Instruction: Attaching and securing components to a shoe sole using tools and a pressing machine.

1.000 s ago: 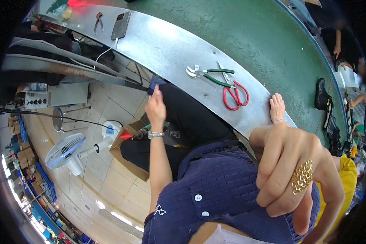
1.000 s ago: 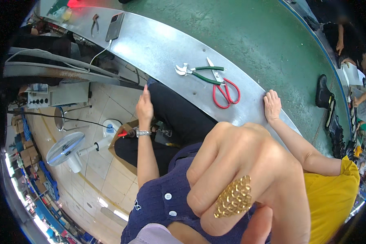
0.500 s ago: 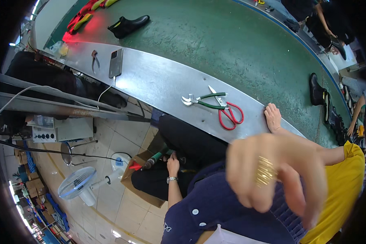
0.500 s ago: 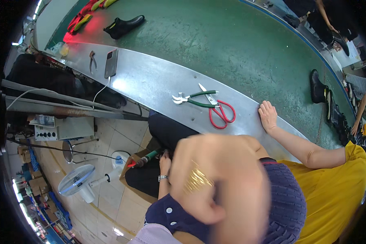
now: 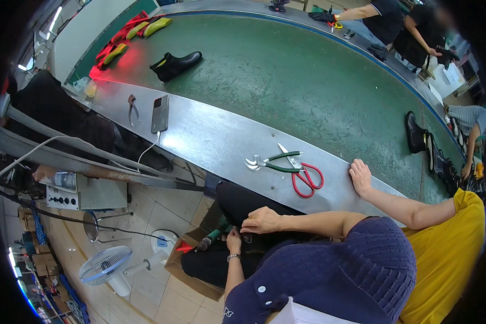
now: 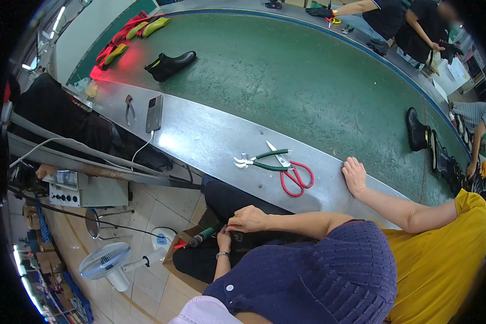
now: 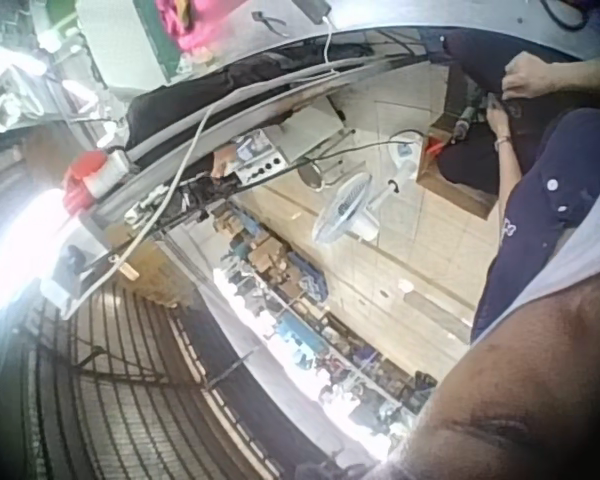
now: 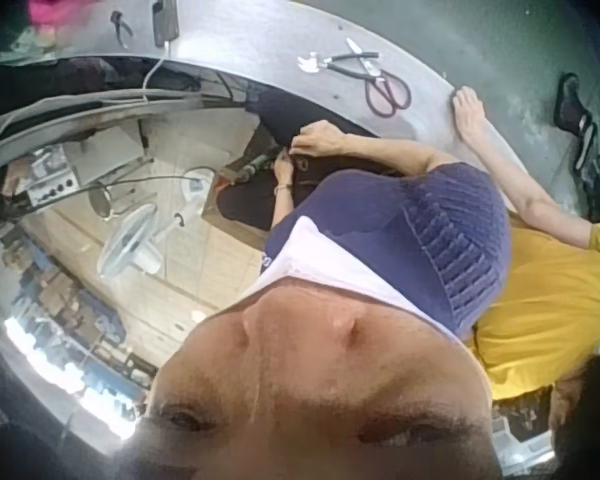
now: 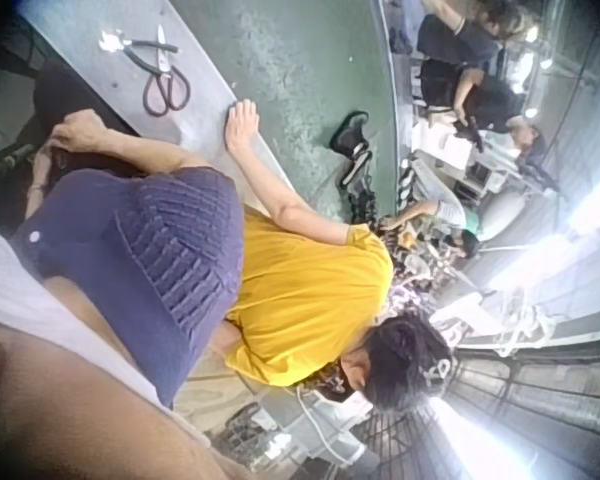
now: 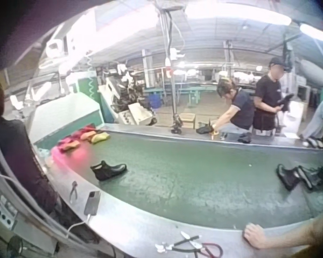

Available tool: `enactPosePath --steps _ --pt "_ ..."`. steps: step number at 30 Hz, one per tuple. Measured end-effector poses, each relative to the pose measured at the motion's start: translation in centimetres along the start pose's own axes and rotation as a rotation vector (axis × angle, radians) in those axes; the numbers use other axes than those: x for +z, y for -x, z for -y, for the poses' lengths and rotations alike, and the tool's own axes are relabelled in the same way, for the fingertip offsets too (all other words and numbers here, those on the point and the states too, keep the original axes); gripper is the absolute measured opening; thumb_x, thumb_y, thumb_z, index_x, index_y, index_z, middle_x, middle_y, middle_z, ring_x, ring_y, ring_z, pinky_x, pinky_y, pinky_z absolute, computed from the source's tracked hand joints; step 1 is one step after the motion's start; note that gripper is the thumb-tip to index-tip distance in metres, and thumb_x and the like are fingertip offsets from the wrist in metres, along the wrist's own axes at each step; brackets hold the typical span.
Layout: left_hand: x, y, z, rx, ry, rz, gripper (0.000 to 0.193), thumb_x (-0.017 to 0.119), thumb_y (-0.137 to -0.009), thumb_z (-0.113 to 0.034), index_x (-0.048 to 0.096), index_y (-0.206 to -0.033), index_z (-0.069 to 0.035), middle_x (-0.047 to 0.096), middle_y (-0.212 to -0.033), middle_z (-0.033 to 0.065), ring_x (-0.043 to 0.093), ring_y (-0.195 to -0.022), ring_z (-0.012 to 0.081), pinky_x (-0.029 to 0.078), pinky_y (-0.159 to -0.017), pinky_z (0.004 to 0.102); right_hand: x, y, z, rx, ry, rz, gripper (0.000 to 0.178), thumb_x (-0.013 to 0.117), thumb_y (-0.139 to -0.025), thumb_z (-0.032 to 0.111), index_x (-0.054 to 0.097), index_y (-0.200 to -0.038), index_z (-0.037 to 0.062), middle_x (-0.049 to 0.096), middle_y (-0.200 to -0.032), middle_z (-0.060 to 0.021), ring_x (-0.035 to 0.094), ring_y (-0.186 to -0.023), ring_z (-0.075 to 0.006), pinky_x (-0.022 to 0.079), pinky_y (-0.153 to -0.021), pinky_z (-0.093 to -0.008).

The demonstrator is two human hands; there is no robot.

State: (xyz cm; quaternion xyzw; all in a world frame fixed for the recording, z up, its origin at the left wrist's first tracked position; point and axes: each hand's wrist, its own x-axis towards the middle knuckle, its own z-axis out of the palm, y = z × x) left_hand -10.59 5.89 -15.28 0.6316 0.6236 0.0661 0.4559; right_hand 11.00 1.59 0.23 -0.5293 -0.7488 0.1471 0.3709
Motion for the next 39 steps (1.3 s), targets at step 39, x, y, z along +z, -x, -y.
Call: enactPosePath --steps 39 --pt "0.9 -3.1 5.2 -0.037 0.337 0.184 0.036 0.049 -0.099 -0.028 0.064 -0.105 0.004 0.066 -0.095 0.0087 0.055 -0.082 0.0147 0.045 -0.073 0.0304 -0.3 0.5 -0.4 0.070 -0.111 0.035 0.022 0.053 -0.094 0.032 0.052 -0.087 0.0110 0.053 -0.063 -0.0090 0.058 -0.059 -0.0291 0.047 -0.051 -0.0390"
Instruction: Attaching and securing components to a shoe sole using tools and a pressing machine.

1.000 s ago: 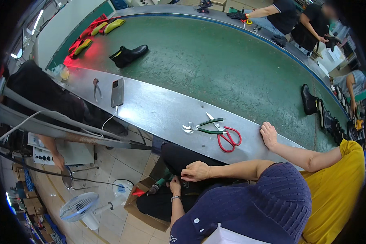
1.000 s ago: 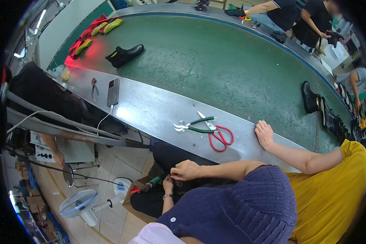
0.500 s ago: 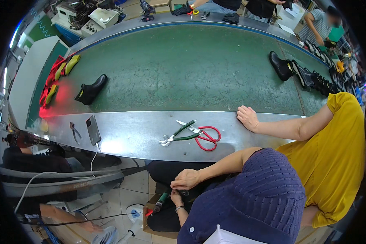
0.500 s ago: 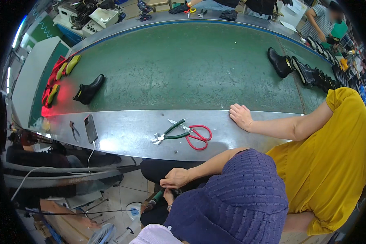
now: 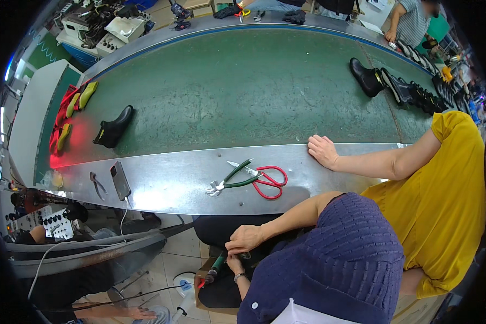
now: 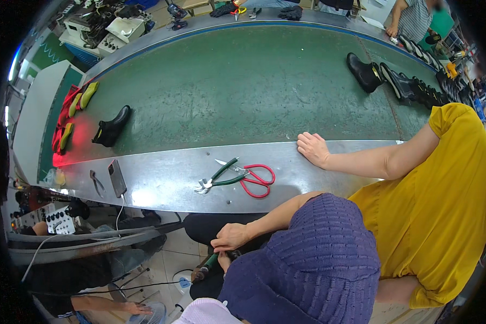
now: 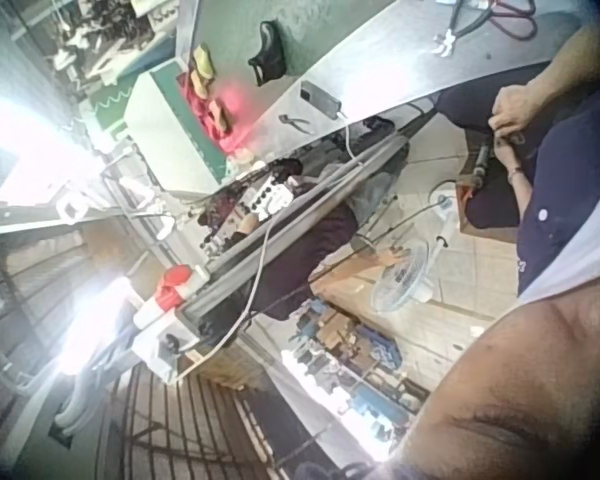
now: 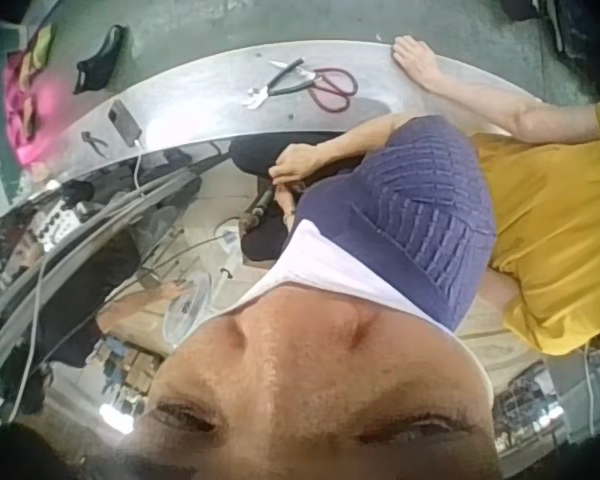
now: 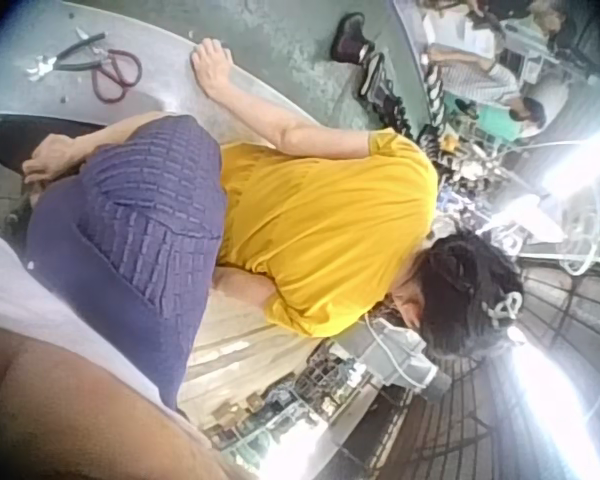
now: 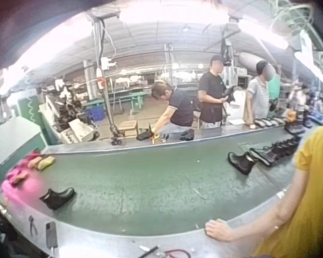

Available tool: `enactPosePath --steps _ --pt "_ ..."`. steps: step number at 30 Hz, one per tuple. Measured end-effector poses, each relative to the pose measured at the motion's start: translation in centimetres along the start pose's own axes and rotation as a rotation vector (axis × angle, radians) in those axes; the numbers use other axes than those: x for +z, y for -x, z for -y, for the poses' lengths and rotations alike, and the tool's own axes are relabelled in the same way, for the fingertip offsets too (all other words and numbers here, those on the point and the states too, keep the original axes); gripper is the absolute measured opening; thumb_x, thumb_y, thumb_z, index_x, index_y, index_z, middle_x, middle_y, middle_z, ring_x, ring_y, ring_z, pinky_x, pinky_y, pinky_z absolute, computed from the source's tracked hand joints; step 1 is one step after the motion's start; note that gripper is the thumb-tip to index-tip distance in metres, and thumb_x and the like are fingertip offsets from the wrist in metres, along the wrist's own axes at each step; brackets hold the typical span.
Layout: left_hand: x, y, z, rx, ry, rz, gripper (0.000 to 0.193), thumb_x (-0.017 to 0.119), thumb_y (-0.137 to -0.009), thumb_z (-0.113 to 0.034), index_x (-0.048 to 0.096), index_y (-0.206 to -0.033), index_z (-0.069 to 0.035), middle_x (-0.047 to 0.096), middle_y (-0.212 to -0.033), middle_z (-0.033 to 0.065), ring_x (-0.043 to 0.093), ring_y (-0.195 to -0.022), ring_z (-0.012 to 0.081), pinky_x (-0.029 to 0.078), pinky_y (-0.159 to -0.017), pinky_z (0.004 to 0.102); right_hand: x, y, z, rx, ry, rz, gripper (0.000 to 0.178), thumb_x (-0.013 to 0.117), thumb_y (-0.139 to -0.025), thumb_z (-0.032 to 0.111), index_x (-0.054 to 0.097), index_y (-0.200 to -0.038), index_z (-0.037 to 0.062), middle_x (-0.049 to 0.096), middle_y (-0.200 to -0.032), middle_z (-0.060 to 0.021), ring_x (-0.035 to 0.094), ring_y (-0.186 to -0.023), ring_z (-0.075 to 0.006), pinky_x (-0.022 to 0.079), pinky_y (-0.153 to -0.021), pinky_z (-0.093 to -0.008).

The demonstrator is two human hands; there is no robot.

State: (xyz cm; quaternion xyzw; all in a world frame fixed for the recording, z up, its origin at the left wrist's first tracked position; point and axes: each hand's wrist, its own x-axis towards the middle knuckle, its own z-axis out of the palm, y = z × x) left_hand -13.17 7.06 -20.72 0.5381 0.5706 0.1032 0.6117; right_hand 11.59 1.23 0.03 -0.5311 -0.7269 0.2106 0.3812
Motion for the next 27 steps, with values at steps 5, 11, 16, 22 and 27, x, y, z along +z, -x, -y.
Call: enactPosePath --steps 5,11,16,22,27 --pt "0.1 0.1 -0.2 0.017 -0.032 -0.029 0.035 0.049 -0.099 -0.028 0.064 -0.104 0.003 0.066 -0.095 0.0078 0.055 -0.082 0.0144 0.045 -0.073 0.0300 0.0 -0.3 0.4 0.044 -0.054 -0.012 0.021 0.050 -0.096 0.031 0.052 -0.090 0.0111 0.055 -0.062 -0.0095 0.060 -0.059 -0.0288 0.046 -0.050 -0.0403" --pt "0.2 0.2 0.0 0.045 -0.070 -0.057 0.034 0.049 -0.099 -0.028 0.064 -0.103 0.003 0.065 -0.094 0.0067 0.054 -0.081 0.0141 0.045 -0.073 0.0296 0.2 0.0 0.0 -0.004 -0.045 -0.069 0.023 0.050 -0.096 0.034 0.052 -0.091 0.0111 0.055 -0.062 -0.0097 0.060 -0.060 -0.0287 0.046 -0.050 -0.0395" --pt "-0.2 -0.6 1.5 0.007 -0.004 -0.071 0.037 0.049 -0.099 -0.030 0.064 -0.103 0.004 0.066 -0.094 0.0085 0.054 -0.080 0.0148 0.044 -0.073 0.0297 0.1 -0.2 -0.1 -0.046 0.048 -0.010 0.024 0.051 -0.095 0.035 0.052 -0.091 0.0117 0.053 -0.062 -0.0086 0.060 -0.060 -0.0283 0.045 -0.050 -0.0399" --pt "-0.1 -0.3 0.1 0.028 -0.192 -0.060 0.041 0.048 -0.100 -0.032 0.064 -0.103 0.006 0.067 -0.092 0.0117 0.056 -0.078 0.0163 0.045 -0.072 0.0307 0.0 -0.3 0.1 0.016 -0.042 -0.041 0.022 0.052 -0.095 0.034 0.052 -0.090 0.0129 0.053 -0.061 -0.0068 0.060 -0.059 -0.0269 0.045 -0.050 -0.0386" --pt "0.3 0.0 0.0 0.033 -0.042 -0.107 0.043 0.047 -0.100 -0.034 0.064 -0.104 0.005 0.067 -0.087 0.0127 0.058 -0.077 0.0177 0.045 -0.072 0.0329 0.4 -0.2 -0.2 -0.012 -0.040 -0.063 0.023 0.052 -0.095 0.034 0.052 -0.087 0.0123 0.053 -0.061 -0.0077 0.059 -0.058 -0.0281 0.045 -0.049 -0.0389"
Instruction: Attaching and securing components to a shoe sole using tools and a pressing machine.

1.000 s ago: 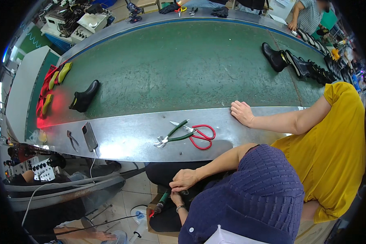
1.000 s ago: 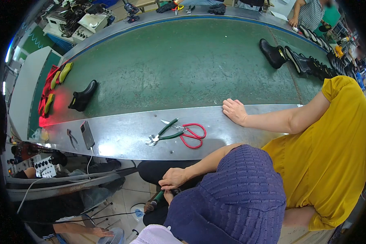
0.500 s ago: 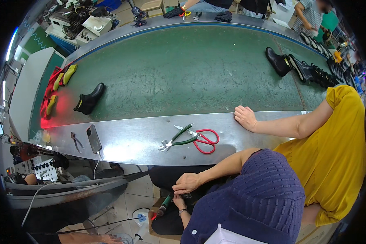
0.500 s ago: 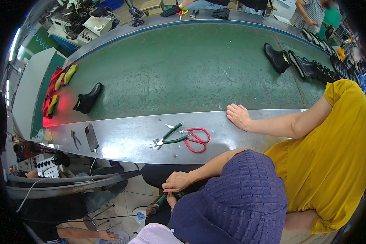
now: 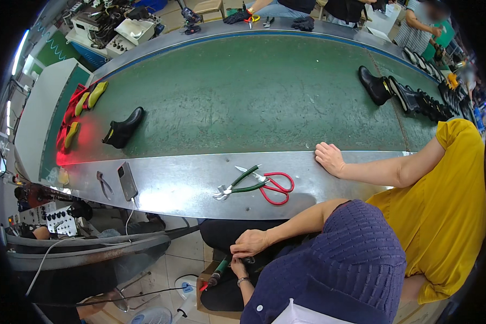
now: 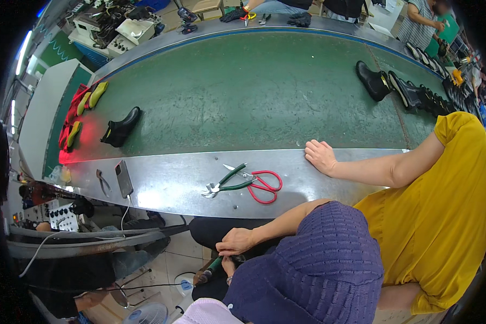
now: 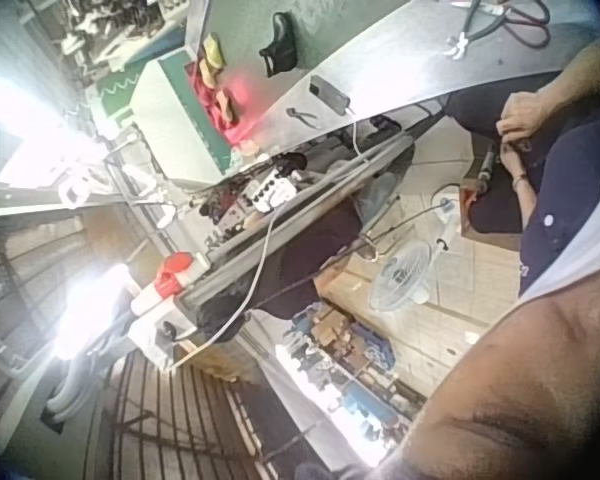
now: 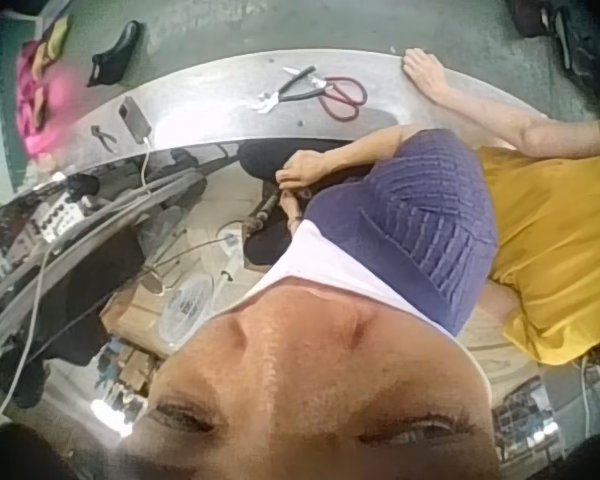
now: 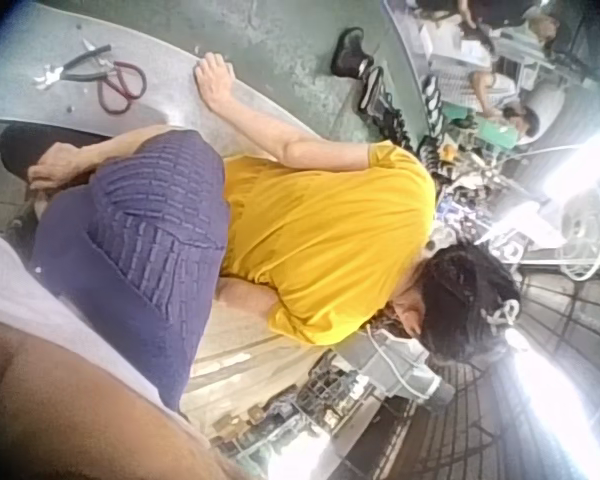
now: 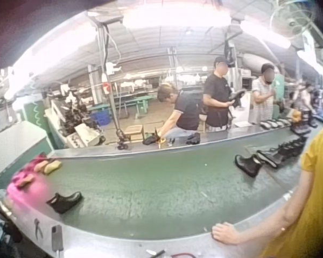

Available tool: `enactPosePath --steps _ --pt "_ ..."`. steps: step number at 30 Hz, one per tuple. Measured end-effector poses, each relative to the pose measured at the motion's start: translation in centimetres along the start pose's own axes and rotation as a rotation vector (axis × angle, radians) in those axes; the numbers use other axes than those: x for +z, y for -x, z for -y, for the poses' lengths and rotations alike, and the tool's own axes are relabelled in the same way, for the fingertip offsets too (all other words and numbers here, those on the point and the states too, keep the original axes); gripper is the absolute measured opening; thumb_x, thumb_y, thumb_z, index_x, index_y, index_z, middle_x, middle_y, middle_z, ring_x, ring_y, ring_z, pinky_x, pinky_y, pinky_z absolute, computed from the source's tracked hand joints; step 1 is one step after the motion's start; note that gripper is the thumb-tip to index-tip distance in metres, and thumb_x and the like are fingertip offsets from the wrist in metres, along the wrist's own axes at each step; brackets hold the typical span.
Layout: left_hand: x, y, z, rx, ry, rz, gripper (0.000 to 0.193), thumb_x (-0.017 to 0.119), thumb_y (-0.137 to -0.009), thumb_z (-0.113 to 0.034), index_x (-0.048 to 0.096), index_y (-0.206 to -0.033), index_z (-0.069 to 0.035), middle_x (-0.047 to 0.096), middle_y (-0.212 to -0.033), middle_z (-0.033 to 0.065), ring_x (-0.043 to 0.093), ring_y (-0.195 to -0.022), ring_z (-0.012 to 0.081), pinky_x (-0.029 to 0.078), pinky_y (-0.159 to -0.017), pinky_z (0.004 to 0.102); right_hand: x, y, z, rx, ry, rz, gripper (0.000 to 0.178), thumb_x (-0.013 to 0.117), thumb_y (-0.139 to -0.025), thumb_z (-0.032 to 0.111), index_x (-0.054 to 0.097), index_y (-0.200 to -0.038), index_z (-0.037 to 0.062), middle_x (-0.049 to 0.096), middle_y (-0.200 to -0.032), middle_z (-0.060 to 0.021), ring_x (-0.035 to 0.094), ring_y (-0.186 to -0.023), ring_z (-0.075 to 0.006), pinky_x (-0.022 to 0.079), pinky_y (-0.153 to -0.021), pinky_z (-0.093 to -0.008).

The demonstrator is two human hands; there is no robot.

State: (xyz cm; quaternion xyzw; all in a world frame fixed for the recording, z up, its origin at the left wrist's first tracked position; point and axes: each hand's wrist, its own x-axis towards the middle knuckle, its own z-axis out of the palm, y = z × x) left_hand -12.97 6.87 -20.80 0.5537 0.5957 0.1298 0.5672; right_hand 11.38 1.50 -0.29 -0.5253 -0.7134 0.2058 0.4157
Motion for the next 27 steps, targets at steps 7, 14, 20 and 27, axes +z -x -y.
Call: enactPosePath --steps 7,14,20,27 --pt "-0.4 -0.2 0.0 -0.013 -0.147 0.011 0.045 0.048 -0.099 -0.037 0.065 -0.104 0.004 0.069 -0.092 0.0153 0.060 -0.078 0.0210 0.046 -0.072 0.0345 -0.1 -0.1 0.0 -0.019 0.079 0.038 0.022 0.053 -0.094 0.033 0.052 -0.086 0.0118 0.053 -0.061 -0.0079 0.058 -0.057 -0.0287 0.045 -0.049 -0.0389" --pt "0.1 -0.1 -0.1 0.038 -0.222 -0.015 0.044 0.047 -0.099 -0.036 0.065 -0.103 0.004 0.069 -0.091 0.0162 0.061 -0.080 0.0236 0.045 -0.073 0.0356 0.1 0.2 0.0 0.034 0.019 -0.001 0.021 0.057 -0.092 0.034 0.054 -0.089 0.0127 0.055 -0.064 -0.0082 0.060 -0.061 -0.0281 0.047 -0.051 -0.0381" --pt "-0.2 -0.6 0.6 0.094 -0.183 0.032 0.042 0.047 -0.099 -0.034 0.065 -0.104 0.003 0.068 -0.094 0.0154 0.060 -0.081 0.0218 0.046 -0.073 0.0348 0.1 0.1 -0.3 -0.014 0.030 -0.002 0.024 0.055 -0.093 0.035 0.052 -0.086 0.0113 0.053 -0.061 -0.0084 0.059 -0.059 -0.0288 0.046 -0.051 -0.0399" --pt "0.1 -1.0 0.5 -0.015 0.029 0.071 0.040 0.048 -0.099 -0.031 0.063 -0.101 0.006 0.067 -0.092 0.0090 0.057 -0.081 0.0161 0.045 -0.072 0.0315 0.0 0.1 -0.2 -0.001 0.092 0.022 0.026 0.055 -0.093 0.035 0.051 -0.082 0.0117 0.051 -0.059 -0.0085 0.058 -0.057 -0.0296 0.045 -0.050 -0.0404"
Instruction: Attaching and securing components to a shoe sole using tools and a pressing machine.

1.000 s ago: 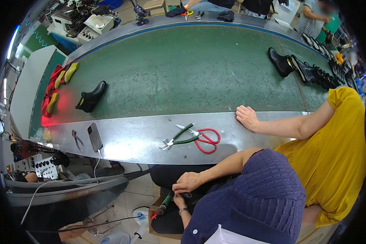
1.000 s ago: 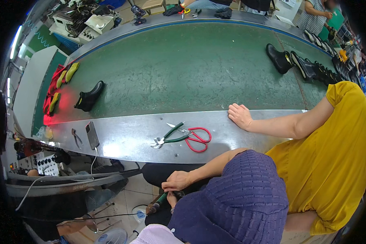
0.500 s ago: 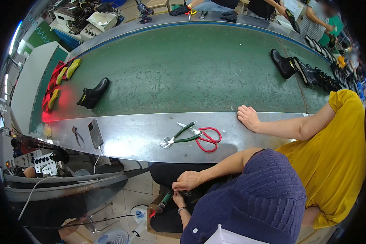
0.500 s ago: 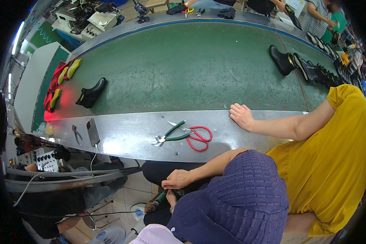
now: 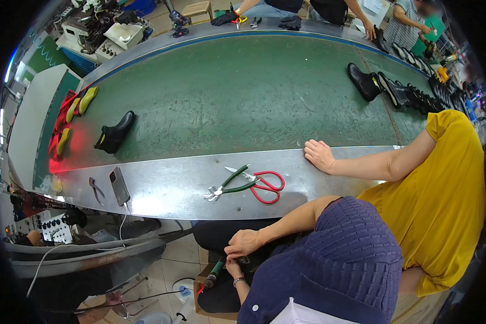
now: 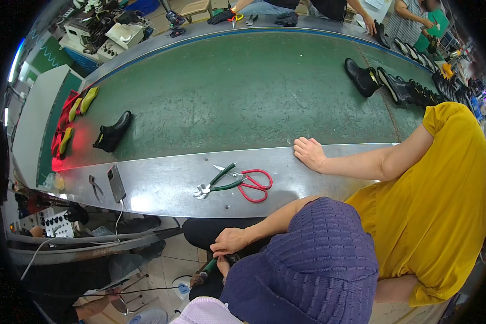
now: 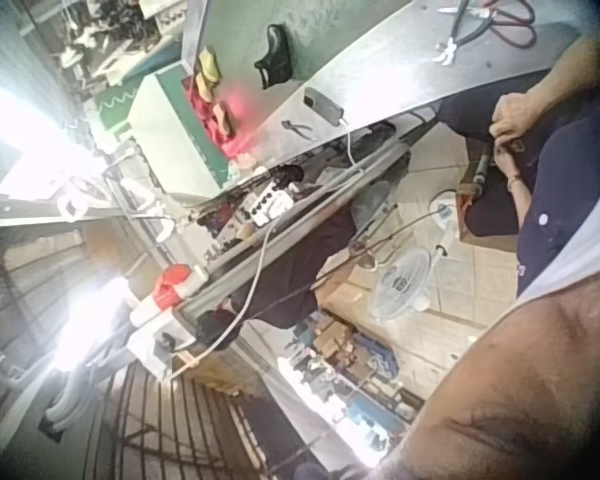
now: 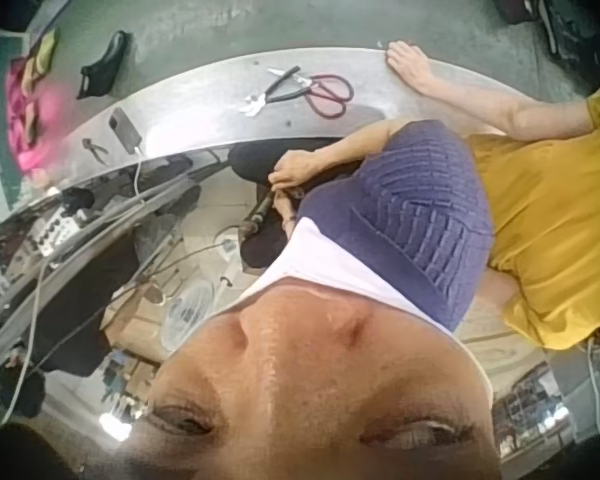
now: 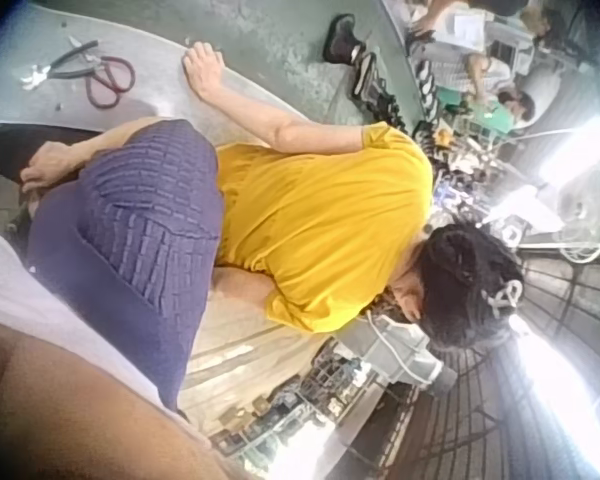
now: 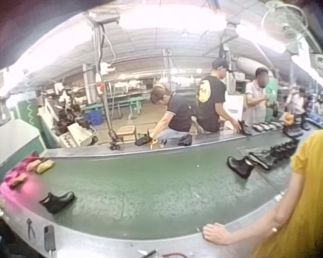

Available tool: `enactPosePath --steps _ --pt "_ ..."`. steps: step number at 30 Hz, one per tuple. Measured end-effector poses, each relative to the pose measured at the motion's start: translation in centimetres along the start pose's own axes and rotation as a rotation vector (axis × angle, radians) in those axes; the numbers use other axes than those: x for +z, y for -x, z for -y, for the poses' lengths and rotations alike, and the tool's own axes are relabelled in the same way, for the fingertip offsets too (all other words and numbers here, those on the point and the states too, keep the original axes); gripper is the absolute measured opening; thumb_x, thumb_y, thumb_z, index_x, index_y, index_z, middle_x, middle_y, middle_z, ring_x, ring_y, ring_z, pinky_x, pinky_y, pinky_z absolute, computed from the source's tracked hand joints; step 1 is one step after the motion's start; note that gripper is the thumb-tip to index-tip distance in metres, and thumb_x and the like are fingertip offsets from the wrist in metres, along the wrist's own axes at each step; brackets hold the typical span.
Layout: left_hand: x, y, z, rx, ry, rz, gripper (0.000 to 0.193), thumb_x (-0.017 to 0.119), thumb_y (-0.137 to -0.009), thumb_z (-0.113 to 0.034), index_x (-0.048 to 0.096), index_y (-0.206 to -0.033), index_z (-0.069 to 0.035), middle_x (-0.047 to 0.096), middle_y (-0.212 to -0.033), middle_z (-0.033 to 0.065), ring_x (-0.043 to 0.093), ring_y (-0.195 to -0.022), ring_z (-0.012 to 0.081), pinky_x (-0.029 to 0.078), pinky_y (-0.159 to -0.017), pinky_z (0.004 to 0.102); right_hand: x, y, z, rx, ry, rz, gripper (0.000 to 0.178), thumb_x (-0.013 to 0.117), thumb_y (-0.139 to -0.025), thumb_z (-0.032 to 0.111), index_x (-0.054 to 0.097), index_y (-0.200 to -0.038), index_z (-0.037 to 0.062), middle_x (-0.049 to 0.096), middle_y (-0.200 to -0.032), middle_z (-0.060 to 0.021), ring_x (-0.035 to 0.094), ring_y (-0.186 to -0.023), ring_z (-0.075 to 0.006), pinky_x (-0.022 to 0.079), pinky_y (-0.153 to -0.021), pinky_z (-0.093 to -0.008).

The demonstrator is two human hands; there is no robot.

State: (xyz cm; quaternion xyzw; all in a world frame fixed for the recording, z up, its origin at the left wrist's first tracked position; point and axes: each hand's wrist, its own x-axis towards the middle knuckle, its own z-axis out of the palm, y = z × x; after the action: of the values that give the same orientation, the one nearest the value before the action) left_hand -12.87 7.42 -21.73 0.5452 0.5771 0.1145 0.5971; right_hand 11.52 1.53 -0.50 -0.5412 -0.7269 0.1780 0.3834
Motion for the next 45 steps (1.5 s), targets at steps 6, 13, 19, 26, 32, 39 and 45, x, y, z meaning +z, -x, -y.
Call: enactPosePath --steps 6,13,19,26,32,39,45 --pt "-0.3 -0.5 1.1 0.045 -0.082 0.002 0.036 0.049 -0.099 -0.027 0.063 -0.102 0.006 0.067 -0.094 0.0086 0.057 -0.080 0.0155 0.045 -0.072 0.0309 0.2 -0.1 0.4 0.023 -0.054 -0.017 0.021 0.057 -0.092 0.033 0.054 -0.087 0.0127 0.053 -0.061 -0.0072 0.059 -0.058 -0.0283 0.045 -0.050 -0.0399" --pt "-0.6 -0.3 0.6 0.003 -0.082 0.017 0.037 0.053 -0.095 -0.028 0.064 -0.104 0.006 0.069 -0.094 0.0100 0.059 -0.080 0.0166 0.047 -0.073 0.0321 0.7 0.3 0.0 -0.029 -0.066 -0.046 0.022 0.058 -0.090 0.034 0.054 -0.085 0.0127 0.056 -0.063 -0.0068 0.060 -0.060 -0.0276 0.046 -0.052 -0.0398" --pt "-0.4 -0.5 0.3 -0.043 -0.210 -0.008 0.043 0.056 -0.092 -0.034 0.064 -0.107 0.006 0.070 -0.097 0.0105 0.060 -0.080 0.0164 0.048 -0.072 0.0331 1.1 0.1 -0.6 -0.032 -0.043 -0.105 0.028 0.062 -0.087 0.038 0.053 -0.077 0.0134 0.052 -0.059 -0.0066 0.058 -0.056 -0.0278 0.046 -0.049 -0.0393" --pt "-0.5 0.3 -1.2 -0.042 -0.144 -0.001 0.043 0.055 -0.092 -0.034 0.064 -0.108 0.005 0.069 -0.097 0.0103 0.060 -0.081 0.0164 0.048 -0.072 0.0329 0.9 0.1 -0.2 0.005 -0.010 -0.112 0.023 0.059 -0.090 0.035 0.054 -0.081 0.0135 0.053 -0.060 -0.0063 0.059 -0.057 -0.0264 0.046 -0.049 -0.0380" --pt "-1.1 0.6 -0.8 -0.015 -0.043 0.007 0.046 0.054 -0.093 -0.035 0.063 -0.111 0.006 0.069 -0.098 0.0102 0.060 -0.083 0.0169 0.048 -0.073 0.0329 1.2 0.0 0.1 -0.039 -0.013 -0.126 0.029 0.058 -0.090 0.035 0.051 -0.076 0.0118 0.052 -0.058 -0.0070 0.058 -0.056 -0.0272 0.046 -0.049 -0.0379" --pt "-0.4 1.0 -2.2 0.018 -0.173 0.013 0.047 0.051 -0.095 -0.037 0.064 -0.110 0.006 0.068 -0.096 0.0101 0.059 -0.082 0.0173 0.047 -0.071 0.0322 0.9 0.2 0.0 -0.016 -0.005 -0.107 0.028 0.057 -0.090 0.033 0.050 -0.074 0.0114 0.050 -0.058 -0.0074 0.057 -0.055 -0.0277 0.045 -0.049 -0.0392" --pt "0.6 2.4 -4.8 -0.065 0.013 -0.055 0.046 0.048 -0.097 -0.036 0.065 -0.103 0.007 0.067 -0.088 0.0080 0.057 -0.076 0.0167 0.046 -0.067 0.0326 -1.3 -1.7 0.9 0.255 -0.396 -0.226 0.019 0.060 -0.090 0.029 0.060 -0.083 0.0118 0.060 -0.064 -0.0104 0.062 -0.058 -0.0251 0.047 -0.051 -0.0339"
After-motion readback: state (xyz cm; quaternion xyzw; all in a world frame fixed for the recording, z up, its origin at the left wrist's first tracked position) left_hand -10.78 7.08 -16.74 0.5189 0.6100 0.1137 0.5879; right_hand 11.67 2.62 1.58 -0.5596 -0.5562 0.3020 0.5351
